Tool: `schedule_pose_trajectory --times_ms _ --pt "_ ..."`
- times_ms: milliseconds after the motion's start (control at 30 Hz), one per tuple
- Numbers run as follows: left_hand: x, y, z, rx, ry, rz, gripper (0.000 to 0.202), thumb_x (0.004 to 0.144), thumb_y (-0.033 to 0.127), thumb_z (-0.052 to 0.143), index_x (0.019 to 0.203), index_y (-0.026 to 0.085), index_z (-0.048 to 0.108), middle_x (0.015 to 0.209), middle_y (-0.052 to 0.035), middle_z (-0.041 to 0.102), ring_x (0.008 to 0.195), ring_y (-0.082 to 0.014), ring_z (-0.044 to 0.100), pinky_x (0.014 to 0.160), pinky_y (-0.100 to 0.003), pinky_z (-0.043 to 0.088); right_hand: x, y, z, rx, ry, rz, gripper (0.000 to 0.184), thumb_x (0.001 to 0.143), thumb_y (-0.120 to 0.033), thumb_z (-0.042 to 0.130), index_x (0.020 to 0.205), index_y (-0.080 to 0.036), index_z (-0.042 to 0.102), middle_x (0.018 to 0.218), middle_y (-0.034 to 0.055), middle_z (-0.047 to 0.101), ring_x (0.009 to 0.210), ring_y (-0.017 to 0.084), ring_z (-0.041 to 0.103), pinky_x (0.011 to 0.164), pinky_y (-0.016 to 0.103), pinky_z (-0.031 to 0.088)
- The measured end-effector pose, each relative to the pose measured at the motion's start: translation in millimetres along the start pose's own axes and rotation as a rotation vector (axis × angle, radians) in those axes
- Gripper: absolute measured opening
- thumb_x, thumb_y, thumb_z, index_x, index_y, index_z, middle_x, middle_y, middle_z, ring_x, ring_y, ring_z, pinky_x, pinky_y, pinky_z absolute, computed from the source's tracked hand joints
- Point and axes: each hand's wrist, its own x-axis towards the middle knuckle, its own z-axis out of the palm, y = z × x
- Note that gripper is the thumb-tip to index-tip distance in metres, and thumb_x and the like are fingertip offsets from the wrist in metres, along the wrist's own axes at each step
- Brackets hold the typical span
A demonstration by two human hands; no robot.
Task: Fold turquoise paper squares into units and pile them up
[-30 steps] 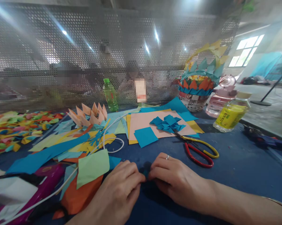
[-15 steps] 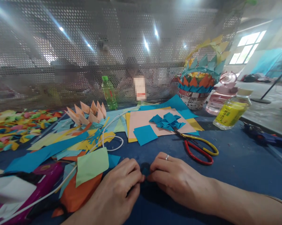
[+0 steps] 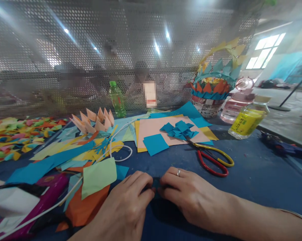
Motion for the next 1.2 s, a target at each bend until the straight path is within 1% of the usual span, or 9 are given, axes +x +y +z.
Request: schedule_pose_trajectory --times_ms 167,467,600,667,700,733,833,1067,1200 --pt "-0.9 0.6 5.2 0.183 0.108 0.11 0.037 0.07 0.0 0.037 0.091 0.014 0.064 0.097 -0.0105 0.066 0.094 -0.0246 0.059 0.084 -0.035 0.05 0.5 -1.7 1.2 -0.074 -0.013 -0.024 0.018 0.084 -0.003 0.049 0.084 -0.013 0.063 0.087 0.0078 0.059 0.079 0.019 0.047 0.071 0.031 0.047" --pt "-3.8 7.0 5.6 0.421 0.127 0.145 0.042 0.073 -0.002 0.033 0.09 0.013 0.068 0.094 -0.0129 0.07 0.091 -0.0267 0.062 0.083 -0.038 0.052 -0.2 -2.3 3.5 -0.129 -0.009 -0.023 0.014 0.08 -0.004 0.052 0.075 -0.013 0.06 0.081 0.0073 0.057 0.075 0.019 0.047 0.066 0.03 0.046" --pt "-6.2 3.8 8.9 0.379 0.208 0.184 0.04 0.081 0.0 0.033 0.096 0.014 0.067 0.1 -0.0111 0.071 0.097 -0.0253 0.062 0.089 -0.037 0.05 -1.1 -1.7 3.9 -0.124 0.023 -0.014 0.016 0.081 -0.004 0.05 0.075 -0.014 0.06 0.081 0.0071 0.057 0.073 0.018 0.046 0.066 0.03 0.045" --pt "-6.4 3.3 9.2 0.331 0.328 0.26 0.043 0.086 0.001 0.029 0.096 0.02 0.066 0.096 -0.0053 0.072 0.092 -0.0206 0.063 0.088 -0.033 0.049 -1.1 -1.2 4.6 -0.111 0.032 -0.005 0.016 0.081 -0.003 0.05 0.073 -0.014 0.06 0.082 0.0069 0.057 0.073 0.018 0.046 0.067 0.03 0.045" --pt "-6.1 4.0 8.3 0.317 0.333 0.261 0.043 0.088 0.002 0.028 0.094 0.021 0.067 0.091 -0.0042 0.073 0.088 -0.0196 0.064 0.086 -0.032 0.05 -1.0 -1.0 4.8 -0.103 0.037 -0.002 0.016 0.08 -0.003 0.05 0.073 -0.014 0.06 0.082 0.0068 0.057 0.073 0.018 0.046 0.067 0.03 0.045" --pt "-5.6 5.4 6.8 0.298 0.156 0.219 0.041 0.09 0.003 0.031 0.099 0.02 0.067 0.095 -0.0058 0.072 0.093 -0.0207 0.064 0.086 -0.033 0.051 -0.8 -0.9 5.0 -0.099 0.04 0.0 0.017 0.08 -0.003 0.05 0.072 -0.014 0.06 0.082 0.0065 0.057 0.073 0.017 0.046 0.066 0.029 0.045" --pt "-4.2 10.7 1.9 0.213 0.063 0.14 0.044 0.094 0.006 0.027 0.09 0.017 0.068 0.079 -0.0071 0.068 0.079 -0.0207 0.063 0.075 -0.033 0.055 -0.5 -0.4 5.4 -0.102 0.049 -0.006 0.018 0.08 -0.002 0.049 0.072 -0.014 0.059 0.08 0.0059 0.057 0.071 0.017 0.045 0.063 0.029 0.043" --pt "-0.1 9.6 -1.0 0.097 0.225 0.096 0.042 0.088 -0.001 0.03 0.082 0.016 0.068 0.08 -0.005 0.07 0.078 -0.0189 0.064 0.074 -0.031 0.052 -1.8 1.8 5.6 -0.057 0.065 0.022 0.019 0.078 0.0 0.047 0.075 -0.014 0.06 0.079 0.0051 0.056 0.07 0.017 0.044 0.064 0.029 0.042" --pt "4.5 4.0 -2.8 0.018 0.272 0.058 0.035 0.082 -0.001 0.036 0.09 0.017 0.065 0.088 -0.0032 0.071 0.083 -0.0172 0.065 0.077 -0.029 0.051 -0.2 1.8 3.6 -0.003 0.096 0.051 0.022 0.079 -0.001 0.043 0.075 -0.013 0.061 0.076 0.0062 0.056 0.069 0.017 0.045 0.064 0.029 0.041"
